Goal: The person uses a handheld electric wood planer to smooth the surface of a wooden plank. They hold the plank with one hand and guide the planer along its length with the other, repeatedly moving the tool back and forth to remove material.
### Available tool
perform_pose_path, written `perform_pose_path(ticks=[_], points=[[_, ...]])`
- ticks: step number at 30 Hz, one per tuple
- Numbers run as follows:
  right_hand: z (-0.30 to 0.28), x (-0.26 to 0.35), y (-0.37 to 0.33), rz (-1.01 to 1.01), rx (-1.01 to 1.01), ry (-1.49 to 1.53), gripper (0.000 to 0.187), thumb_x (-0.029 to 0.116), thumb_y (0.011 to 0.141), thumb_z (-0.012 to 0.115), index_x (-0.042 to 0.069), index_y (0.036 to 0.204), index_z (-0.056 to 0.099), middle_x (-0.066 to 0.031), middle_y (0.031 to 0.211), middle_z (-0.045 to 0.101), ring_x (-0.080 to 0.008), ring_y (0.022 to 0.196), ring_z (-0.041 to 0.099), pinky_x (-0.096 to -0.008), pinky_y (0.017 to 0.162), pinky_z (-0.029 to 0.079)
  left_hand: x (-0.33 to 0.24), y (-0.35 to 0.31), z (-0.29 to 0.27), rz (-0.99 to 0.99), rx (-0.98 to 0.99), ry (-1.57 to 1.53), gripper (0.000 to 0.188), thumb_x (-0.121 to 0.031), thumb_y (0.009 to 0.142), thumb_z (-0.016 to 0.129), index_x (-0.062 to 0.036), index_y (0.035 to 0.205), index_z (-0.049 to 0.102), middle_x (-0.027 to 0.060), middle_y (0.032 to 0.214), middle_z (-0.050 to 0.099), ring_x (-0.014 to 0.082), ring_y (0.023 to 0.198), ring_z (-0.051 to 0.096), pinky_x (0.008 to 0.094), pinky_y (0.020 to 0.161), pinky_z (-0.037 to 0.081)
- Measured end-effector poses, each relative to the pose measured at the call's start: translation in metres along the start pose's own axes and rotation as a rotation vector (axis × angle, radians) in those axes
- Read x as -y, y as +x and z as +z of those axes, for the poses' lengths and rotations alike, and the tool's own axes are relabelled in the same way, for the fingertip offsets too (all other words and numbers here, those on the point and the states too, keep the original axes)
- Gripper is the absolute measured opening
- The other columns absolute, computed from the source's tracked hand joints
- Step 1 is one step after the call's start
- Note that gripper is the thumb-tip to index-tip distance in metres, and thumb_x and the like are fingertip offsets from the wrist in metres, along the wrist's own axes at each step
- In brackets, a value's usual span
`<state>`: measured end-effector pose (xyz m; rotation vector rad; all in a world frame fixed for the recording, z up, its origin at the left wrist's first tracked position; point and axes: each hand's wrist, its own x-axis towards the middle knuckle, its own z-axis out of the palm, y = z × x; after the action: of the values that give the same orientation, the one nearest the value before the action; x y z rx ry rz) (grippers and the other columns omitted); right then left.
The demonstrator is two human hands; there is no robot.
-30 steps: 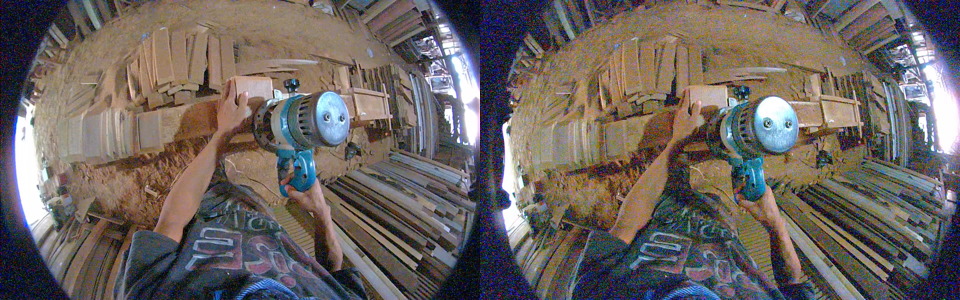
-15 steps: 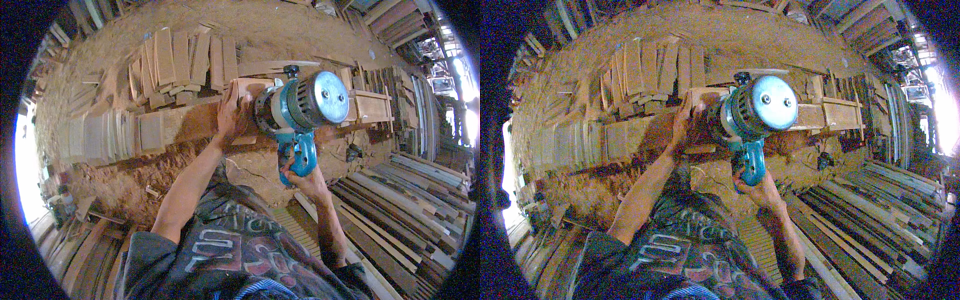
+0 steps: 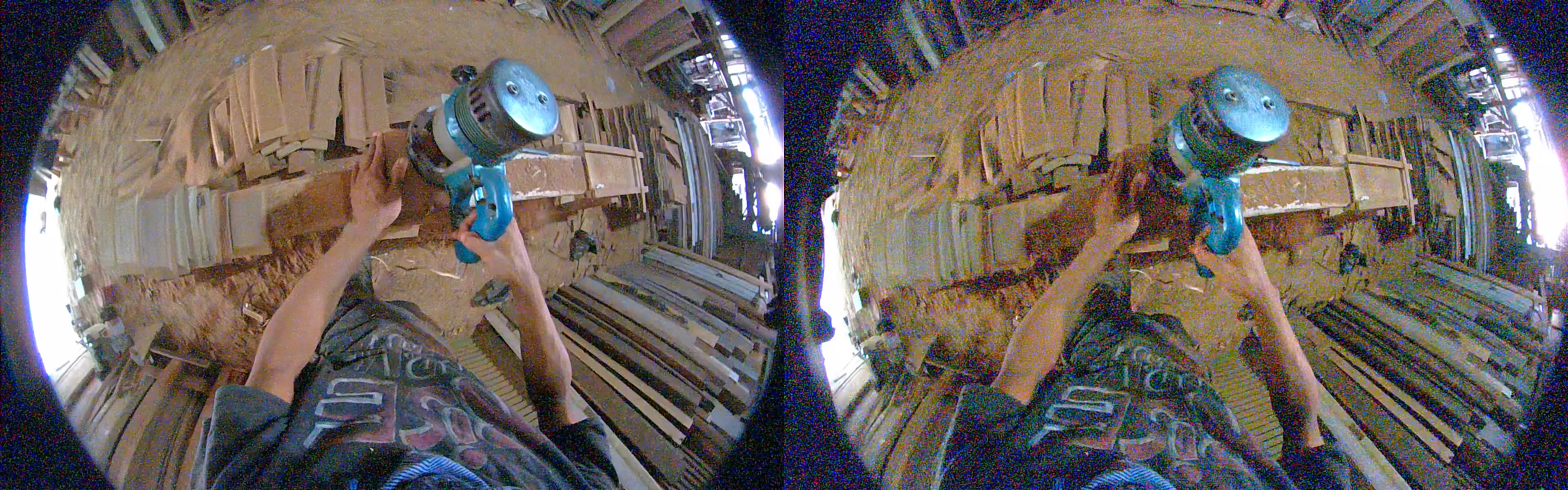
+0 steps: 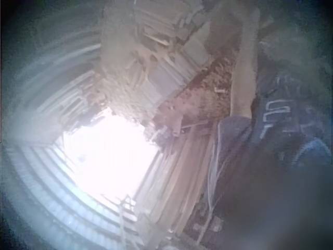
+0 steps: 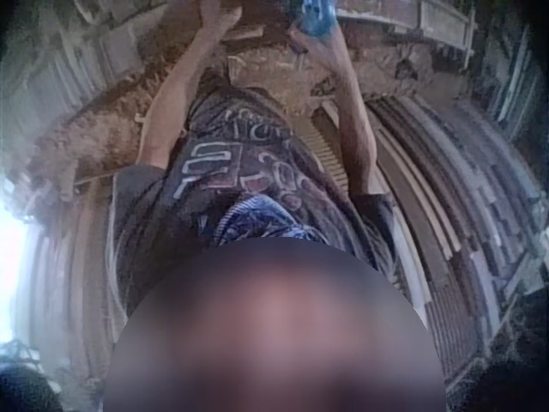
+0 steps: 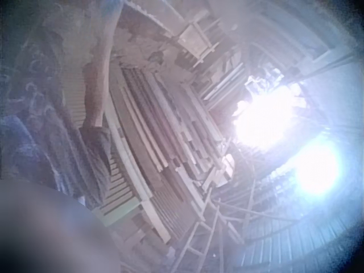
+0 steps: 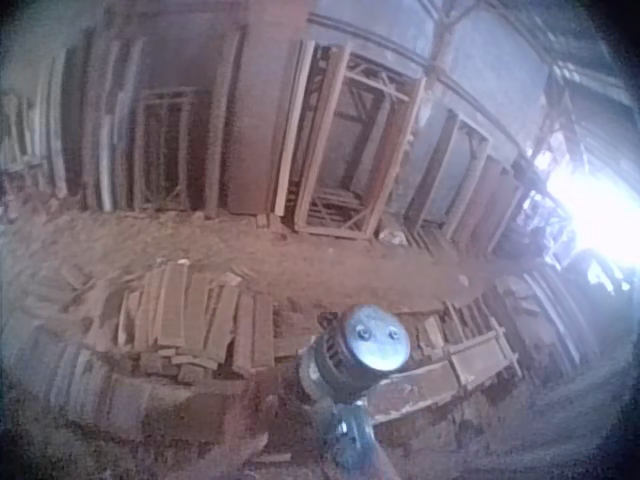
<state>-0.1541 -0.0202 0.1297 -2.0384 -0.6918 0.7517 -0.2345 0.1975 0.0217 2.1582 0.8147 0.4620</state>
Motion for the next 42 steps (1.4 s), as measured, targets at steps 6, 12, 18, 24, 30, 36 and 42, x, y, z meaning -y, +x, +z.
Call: perform_pose_path(ticks=[6, 12, 18, 24, 30, 36, 42], points=[[0.005, -0.002, 0.036, 0.088, -0.08, 0.084, 0.017, 0.005, 0.081, 0.071, 0.003, 0.096, 0.064, -0.0056, 0.086, 0.069, -0.0175, 0.08, 0.069, -0.0362, 0.074, 0.056, 0.008, 0.007, 0.005, -0.062, 0.073, 0.098, 0.07, -0.048, 0.103, 0.046, -0.0089, 0.158, 0.028, 0.016, 0.158, 0.039, 0.0404, 0.14, 0.042, 0.0511, 0.119, 0.029], [0.023, -0.01, 0.059, -0.203, -0.237, 0.423, 0.02, 0.002, 0.082, 0.071, 0.0, 0.1, 0.063, -0.0085, 0.087, 0.07, -0.0193, 0.073, 0.068, -0.0364, 0.07, 0.055, 0.006, 0.008, 0.008, -0.044, -0.01, 0.049, 0.068, -0.045, 0.103, 0.047, -0.0144, 0.16, 0.026, 0.0128, 0.158, 0.04, 0.0424, 0.135, 0.046, 0.0504, 0.115, 0.035], [0.049, 0.006, 0.056, -0.187, -0.458, 0.789, 0.026, 0.0, 0.081, 0.072, 0.003, 0.103, 0.059, -0.0042, 0.077, 0.061, -0.0141, 0.057, 0.057, -0.0298, 0.052, 0.046, 0.003, 0.009, 0.003, -0.12, 0.058, -0.03, 0.067, -0.04, 0.101, 0.051, -0.0152, 0.159, 0.027, 0.0176, 0.155, 0.042, 0.0424, 0.133, 0.048, 0.0488, 0.111, 0.04], [0.03, 0.008, -0.019, -0.102, -0.62, 0.776, 0.026, 0.006, 0.082, 0.068, 0.002, 0.105, 0.058, -0.0043, 0.077, 0.06, -0.0151, 0.056, 0.056, -0.0309, 0.052, 0.047, -0.036, -0.001, -0.01, -0.059, -0.088, 0.417, 0.077, -0.032, 0.088, 0.067, -0.0083, 0.154, 0.034, 0.0245, 0.151, 0.041, 0.0451, 0.134, 0.044, 0.0586, 0.112, 0.034], [-0.01, -0.065, -0.145, 0.21, -0.785, 0.641, 0.014, 0.011, 0.082, 0.063, 0.002, 0.091, 0.057, -0.0059, 0.072, 0.059, -0.0167, 0.052, 0.053, -0.0324, 0.048, 0.046, -0.089, 0.009, 0.019, -0.25, 0.026, 0.262, 0.125, -0.058, 0.073, 0.082, -0.0062, 0.161, 0.008, 0.0358, 0.16, 0.017, 0.0576, 0.146, 0.019, 0.066, 0.118, 0.017], [0.0, -0.179, -0.237, 0.335, -0.897, 0.342, 0.013, 0.016, 0.086, 0.06, 0.003, 0.081, 0.058, -0.0044, 0.067, 0.058, -0.017, 0.053, 0.055, -0.0338, 0.049, 0.046, -0.093, 0.021, -0.003, 0.288, 0.285, 0.67, 0.136, -0.054, 0.064, 0.088, -0.0049, 0.161, 0.004, 0.0354, 0.159, 0.018, 0.0536, 0.142, 0.029, 0.0643, 0.116, 0.024], [0.019, -0.214, -0.313, 0.601, -0.973, 0.594, 0.012, 0.015, 0.086, 0.061, 0.004, 0.08, 0.061, -0.0039, 0.066, 0.059, -0.0171, 0.054, 0.056, -0.0335, 0.05, 0.045, -0.069, 0.106, -0.027, 1.539, 0.446, 0.76, 0.123, -0.045, 0.063, 0.089, -0.0282, 0.16, 0.014, 0.0211, 0.159, 0.028, 0.0407, 0.144, 0.032, 0.0561, 0.116, 0.031]])
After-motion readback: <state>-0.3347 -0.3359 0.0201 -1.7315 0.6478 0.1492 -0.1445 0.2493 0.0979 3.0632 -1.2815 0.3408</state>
